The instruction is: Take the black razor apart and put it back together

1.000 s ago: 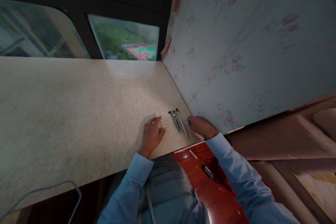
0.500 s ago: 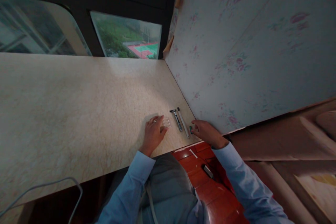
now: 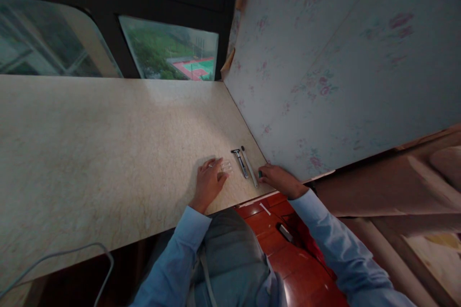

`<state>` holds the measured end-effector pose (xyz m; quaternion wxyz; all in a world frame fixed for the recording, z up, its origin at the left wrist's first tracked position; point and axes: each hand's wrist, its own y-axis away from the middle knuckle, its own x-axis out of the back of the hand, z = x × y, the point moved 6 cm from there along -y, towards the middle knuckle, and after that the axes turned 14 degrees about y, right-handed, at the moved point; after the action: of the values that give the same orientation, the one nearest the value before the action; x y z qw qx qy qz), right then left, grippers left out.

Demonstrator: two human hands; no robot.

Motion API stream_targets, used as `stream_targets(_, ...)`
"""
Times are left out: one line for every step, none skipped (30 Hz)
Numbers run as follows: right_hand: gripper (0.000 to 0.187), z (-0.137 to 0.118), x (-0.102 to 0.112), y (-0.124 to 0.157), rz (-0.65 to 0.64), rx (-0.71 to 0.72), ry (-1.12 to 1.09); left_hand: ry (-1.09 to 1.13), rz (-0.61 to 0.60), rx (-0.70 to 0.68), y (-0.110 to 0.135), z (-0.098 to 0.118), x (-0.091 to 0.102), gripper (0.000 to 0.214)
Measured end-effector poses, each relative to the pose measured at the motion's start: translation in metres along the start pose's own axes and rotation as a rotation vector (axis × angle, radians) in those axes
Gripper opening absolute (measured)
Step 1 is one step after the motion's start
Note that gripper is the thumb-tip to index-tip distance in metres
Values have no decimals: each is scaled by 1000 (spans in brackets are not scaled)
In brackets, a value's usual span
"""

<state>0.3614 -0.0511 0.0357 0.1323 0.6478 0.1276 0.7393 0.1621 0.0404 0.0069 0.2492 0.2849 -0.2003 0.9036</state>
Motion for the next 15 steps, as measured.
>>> stream_targets(13,0,1,1,7,2,4,2,1,-1,0,0,0,48)
stream_targets(12,0,2,2,21,2,3,3,2,-3,0,1,1,48)
stream_targets(13,0,4,3,42,0,-3,5,4,-4,0,1,1,47)
stream_targets(14,1,6,4,71,-10,-16,5,6,-4,0,1,1,47)
stream_targets(15,1,9,5,107,-25,-36,5,8,-4,0,1,2,46)
stream_targets(16,2,12,6,149,-45,-62,6,10,-2,0,1,2,46)
stream_targets(18,2,16,6,195,-69,-92,8,12,-1,0,1,2,46)
stream_targets(20,1,21,7,242,-95,-126,12,13,1,1,1,2,46)
stream_targets(23,0,25,7,285,-120,-163,17,14,1,1,1,2,46)
stream_targets(25,-4,29,7,322,-136,-201,22,16,0,1,1,2,46)
stream_targets(28,-9,33,6,351,-148,-240,27,18,-1,1,1,2,46)
stream_targets(30,-16,36,5,369,-156,-277,31,20,-2,1,1,2,46)
stream_targets(31,-24,37,3,380,-161,-309,34,22,-2,1,0,2,46)
stream_targets(32,-33,38,0,383,-169,-333,34,24,-1,1,0,2,46)
stream_targets(34,-42,37,-3,381,-181,-347,34,24,-1,1,0,2,45)
